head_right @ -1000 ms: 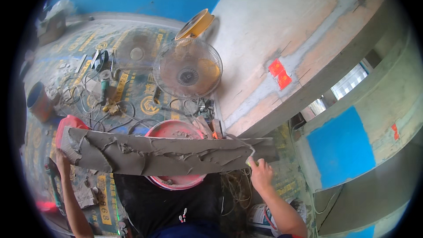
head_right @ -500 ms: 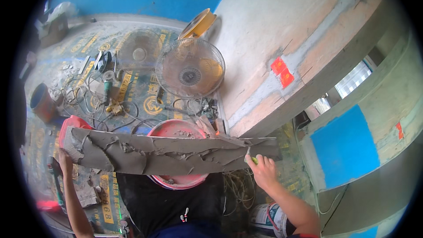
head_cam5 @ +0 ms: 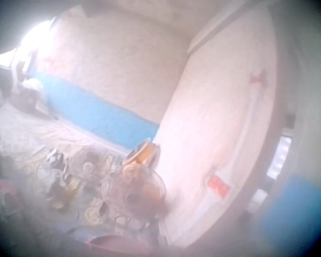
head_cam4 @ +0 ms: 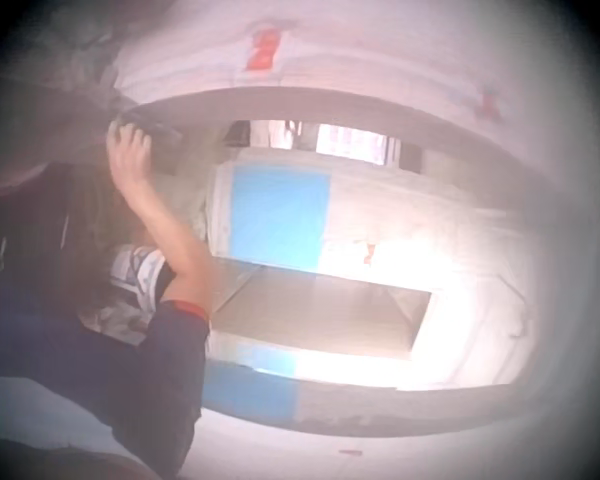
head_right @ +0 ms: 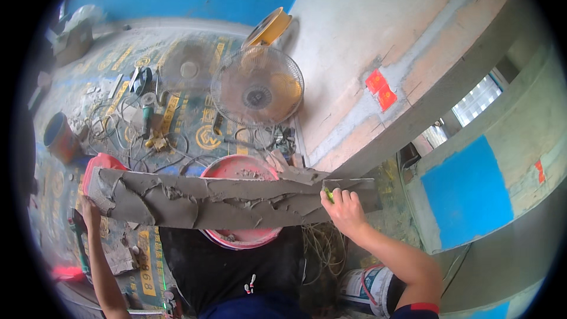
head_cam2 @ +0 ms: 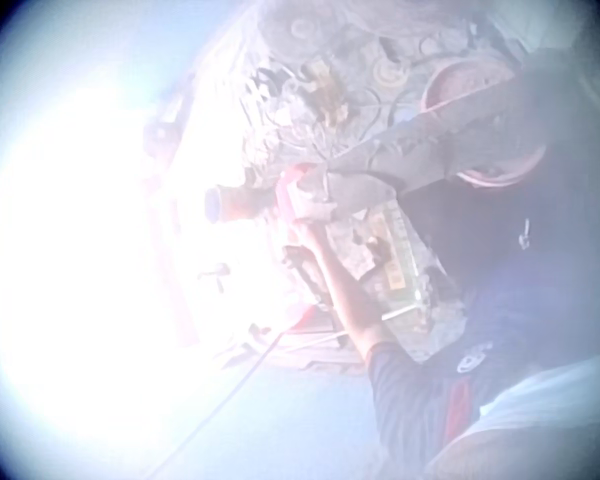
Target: The person scoops adhesive from a bucket using a trowel and spreads it across the back of a large tile, repeating the action to cover the surface before lifting the tile.
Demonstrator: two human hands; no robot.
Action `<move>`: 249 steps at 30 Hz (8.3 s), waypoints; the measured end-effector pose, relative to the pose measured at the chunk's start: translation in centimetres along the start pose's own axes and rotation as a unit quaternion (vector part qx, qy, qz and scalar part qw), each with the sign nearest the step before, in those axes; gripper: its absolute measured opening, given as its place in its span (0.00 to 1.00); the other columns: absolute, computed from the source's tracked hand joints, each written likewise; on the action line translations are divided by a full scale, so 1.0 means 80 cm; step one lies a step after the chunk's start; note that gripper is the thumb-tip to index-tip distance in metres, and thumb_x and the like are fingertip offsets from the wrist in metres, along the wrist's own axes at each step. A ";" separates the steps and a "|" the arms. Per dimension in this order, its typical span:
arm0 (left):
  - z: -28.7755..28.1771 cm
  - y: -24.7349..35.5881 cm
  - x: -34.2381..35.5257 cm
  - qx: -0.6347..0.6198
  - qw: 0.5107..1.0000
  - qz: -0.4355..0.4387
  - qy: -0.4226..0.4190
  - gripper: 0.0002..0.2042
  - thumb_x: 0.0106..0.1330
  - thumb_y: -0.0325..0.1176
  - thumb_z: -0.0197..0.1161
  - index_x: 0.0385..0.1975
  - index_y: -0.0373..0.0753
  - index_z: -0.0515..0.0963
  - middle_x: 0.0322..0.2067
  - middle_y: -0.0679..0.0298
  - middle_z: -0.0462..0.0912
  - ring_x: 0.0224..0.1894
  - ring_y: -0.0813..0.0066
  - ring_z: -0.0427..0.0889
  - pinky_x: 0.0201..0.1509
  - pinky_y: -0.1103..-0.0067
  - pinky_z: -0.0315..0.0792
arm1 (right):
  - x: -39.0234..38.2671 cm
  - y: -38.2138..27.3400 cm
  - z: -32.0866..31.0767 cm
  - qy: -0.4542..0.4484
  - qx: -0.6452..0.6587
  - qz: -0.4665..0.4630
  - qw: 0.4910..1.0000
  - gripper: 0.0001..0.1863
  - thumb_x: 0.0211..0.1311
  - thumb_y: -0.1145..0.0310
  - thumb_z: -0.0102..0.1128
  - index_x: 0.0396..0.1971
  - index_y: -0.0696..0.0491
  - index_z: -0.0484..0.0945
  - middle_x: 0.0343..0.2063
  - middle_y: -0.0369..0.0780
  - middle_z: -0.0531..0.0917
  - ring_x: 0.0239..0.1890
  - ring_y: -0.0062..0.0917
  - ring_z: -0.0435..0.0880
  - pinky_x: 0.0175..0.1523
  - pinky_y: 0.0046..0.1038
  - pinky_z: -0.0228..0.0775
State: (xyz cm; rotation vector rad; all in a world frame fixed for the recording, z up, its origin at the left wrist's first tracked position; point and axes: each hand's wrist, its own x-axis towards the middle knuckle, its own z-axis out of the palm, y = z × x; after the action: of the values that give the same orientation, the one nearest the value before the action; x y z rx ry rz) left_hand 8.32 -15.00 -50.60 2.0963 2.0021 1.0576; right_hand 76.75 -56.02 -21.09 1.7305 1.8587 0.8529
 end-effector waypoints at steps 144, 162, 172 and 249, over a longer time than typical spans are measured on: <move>-0.113 0.044 0.004 -0.472 0.791 -0.330 -0.205 0.13 0.73 0.40 0.52 0.47 0.38 0.74 0.32 0.63 0.77 0.31 0.74 0.76 0.36 0.76 0.72 | 0.360 -0.476 -0.306 -0.386 0.899 0.068 0.193 0.22 0.70 0.47 0.47 0.38 0.55 0.65 0.23 0.39 0.72 0.17 0.23 0.73 0.22 0.32 0.73; -0.161 0.025 -0.017 -0.552 0.715 -0.359 -0.237 0.32 0.73 0.59 0.36 0.58 0.36 0.71 0.52 0.62 0.78 0.54 0.66 0.75 0.59 0.66 0.62 | 0.223 -0.387 -0.219 -0.304 0.724 -0.173 0.594 0.27 0.66 0.49 0.50 0.41 0.63 0.69 0.28 0.59 0.80 0.38 0.51 0.82 0.41 0.44 0.71; -0.161 0.041 -0.035 -0.559 0.739 -0.311 -0.214 0.30 0.71 0.57 0.46 0.61 0.37 0.70 0.55 0.62 0.76 0.58 0.65 0.74 0.63 0.64 0.59 | 0.086 -0.355 -0.112 -0.213 0.907 0.205 0.300 0.15 0.74 0.56 0.40 0.39 0.55 0.62 0.16 0.38 0.70 0.11 0.20 0.70 0.16 0.26 0.68; -0.247 0.046 -0.240 -0.656 0.646 -0.388 0.052 0.32 0.74 0.54 0.39 0.68 0.34 0.56 0.57 0.54 0.74 0.57 0.60 0.74 0.63 0.64 0.61 | 0.574 -0.416 -0.342 -0.053 0.381 -0.182 0.905 0.24 0.61 0.46 0.56 0.44 0.51 0.79 0.42 0.47 0.84 0.48 0.41 0.82 0.52 0.41 0.73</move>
State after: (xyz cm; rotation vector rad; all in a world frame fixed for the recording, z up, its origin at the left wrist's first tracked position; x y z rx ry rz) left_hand 3.03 -40.92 -41.96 0.3552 1.0803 1.5810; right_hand 29.31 -14.64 -21.73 1.6651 2.5177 -0.1571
